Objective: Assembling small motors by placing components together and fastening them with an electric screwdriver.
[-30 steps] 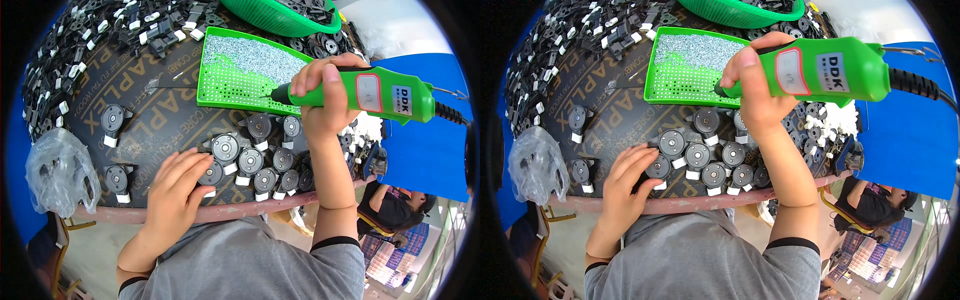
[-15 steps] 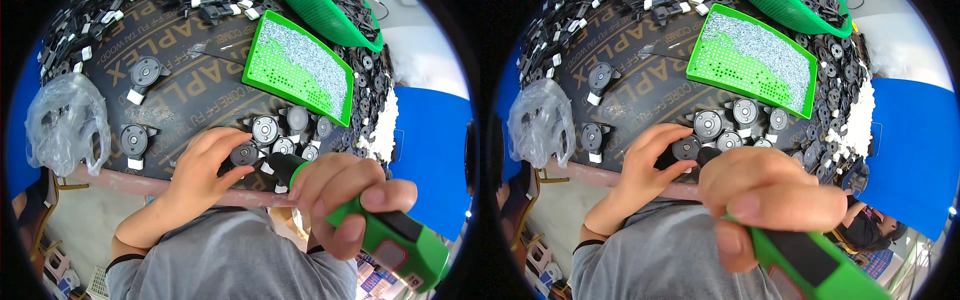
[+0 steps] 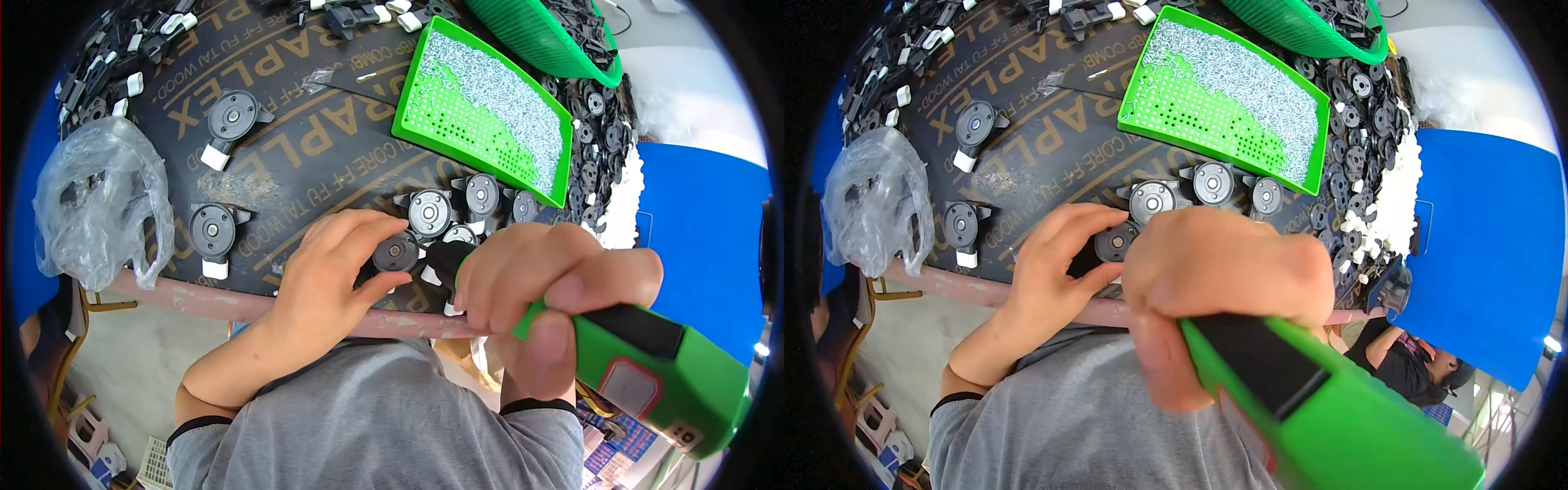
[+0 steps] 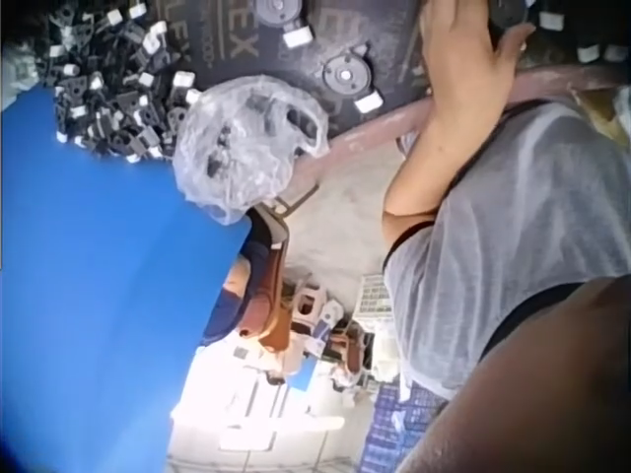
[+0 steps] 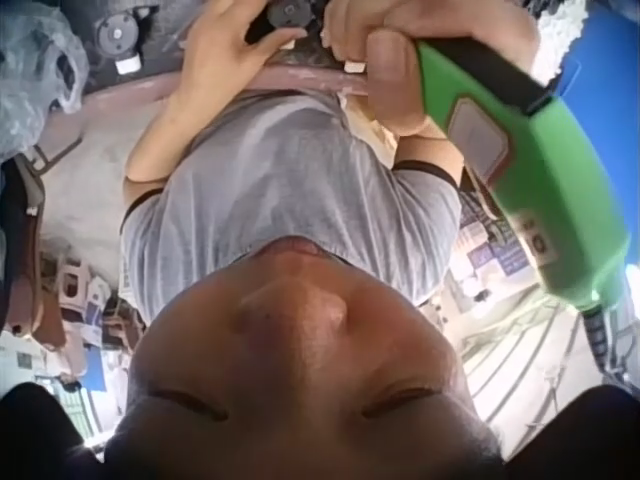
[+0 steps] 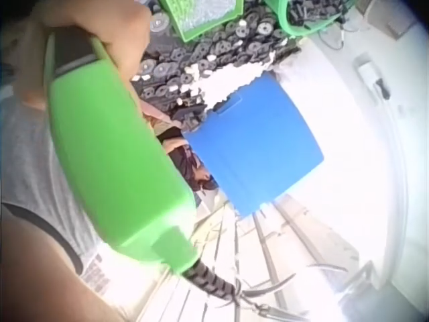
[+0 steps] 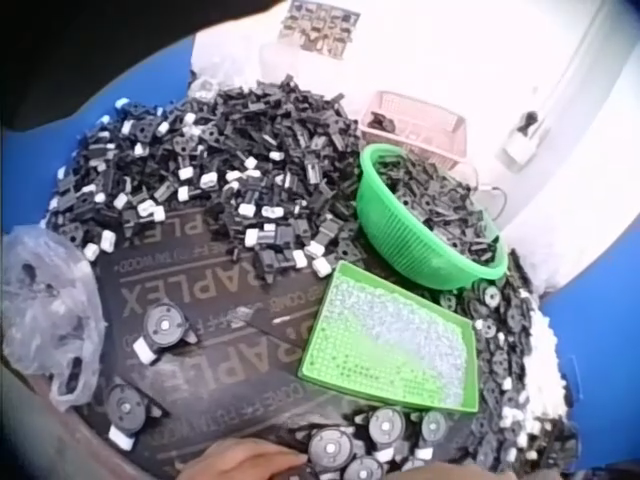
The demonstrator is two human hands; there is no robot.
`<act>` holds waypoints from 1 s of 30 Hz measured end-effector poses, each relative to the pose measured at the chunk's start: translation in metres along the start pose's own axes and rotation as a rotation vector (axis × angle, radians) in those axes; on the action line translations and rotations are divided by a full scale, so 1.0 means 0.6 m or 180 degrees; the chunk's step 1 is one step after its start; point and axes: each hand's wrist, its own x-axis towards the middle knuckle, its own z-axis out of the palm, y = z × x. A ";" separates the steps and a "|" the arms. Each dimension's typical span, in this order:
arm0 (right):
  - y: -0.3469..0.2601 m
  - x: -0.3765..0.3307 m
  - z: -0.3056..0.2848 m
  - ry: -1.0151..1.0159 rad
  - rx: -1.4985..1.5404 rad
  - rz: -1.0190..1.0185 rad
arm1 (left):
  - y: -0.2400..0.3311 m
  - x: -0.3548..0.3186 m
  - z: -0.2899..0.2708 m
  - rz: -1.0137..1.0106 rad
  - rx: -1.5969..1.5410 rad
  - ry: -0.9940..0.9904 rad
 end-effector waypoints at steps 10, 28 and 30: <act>-0.007 0.004 -0.054 0.1679 0.0117 -0.0559 | 0.000 -0.002 0.007 0.0232 0.0172 -0.0007; 0.114 0.023 -0.097 0.2255 -0.0244 -0.0344 | -0.003 -0.001 0.008 0.0176 0.0248 0.0154; 0.110 0.024 -0.094 0.2284 -0.0274 -0.0329 | -0.005 -0.002 0.011 0.0190 0.0194 0.0165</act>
